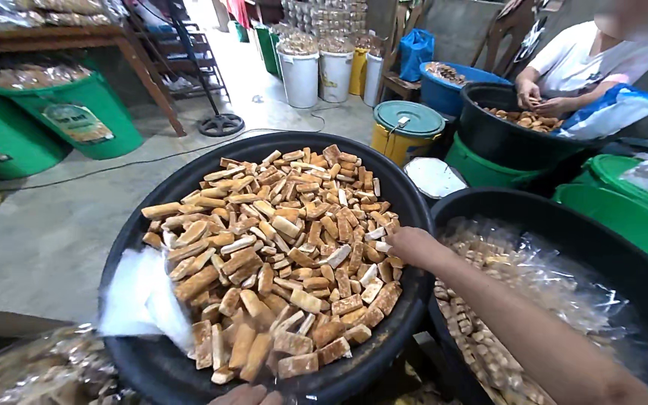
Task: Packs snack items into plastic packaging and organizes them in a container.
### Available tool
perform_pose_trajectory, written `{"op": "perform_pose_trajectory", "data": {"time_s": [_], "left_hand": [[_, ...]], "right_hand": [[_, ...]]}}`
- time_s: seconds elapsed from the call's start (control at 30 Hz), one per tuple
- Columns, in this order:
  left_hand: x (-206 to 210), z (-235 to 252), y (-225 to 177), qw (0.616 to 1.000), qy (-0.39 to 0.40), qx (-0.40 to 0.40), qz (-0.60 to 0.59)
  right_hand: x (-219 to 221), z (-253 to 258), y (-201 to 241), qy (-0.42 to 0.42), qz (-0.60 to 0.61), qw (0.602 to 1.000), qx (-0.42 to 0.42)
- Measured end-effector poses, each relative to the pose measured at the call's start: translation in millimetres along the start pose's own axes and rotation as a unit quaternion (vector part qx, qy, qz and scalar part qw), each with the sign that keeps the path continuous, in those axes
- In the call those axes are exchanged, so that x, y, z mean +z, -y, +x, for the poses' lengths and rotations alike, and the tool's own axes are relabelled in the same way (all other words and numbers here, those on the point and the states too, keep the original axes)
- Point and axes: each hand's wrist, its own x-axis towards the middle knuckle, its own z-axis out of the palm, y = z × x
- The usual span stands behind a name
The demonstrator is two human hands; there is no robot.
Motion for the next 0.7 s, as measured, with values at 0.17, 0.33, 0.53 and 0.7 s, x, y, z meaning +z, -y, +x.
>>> {"op": "perform_pose_trajectory", "data": {"time_s": [0.17, 0.33, 0.53, 0.7], "left_hand": [[-11, 1, 7, 0.943, 0.009, -0.148, -0.299], [-32, 26, 16, 0.858, -0.204, -0.264, -0.391], [-59, 91, 15, 0.926, -0.366, -0.089, 0.011], [-35, 163, -10, 0.99, -0.107, -0.035, 0.085]], "right_hand": [[-7, -13, 23, 0.027, -0.108, 0.994, 0.013], [-2, -18, 27, 0.019, -0.039, 0.998, 0.038], [7, -18, -1, -0.072, 0.087, 0.993, -0.03], [10, -57, 2, -0.095, 0.034, 0.99, -0.099]]}}
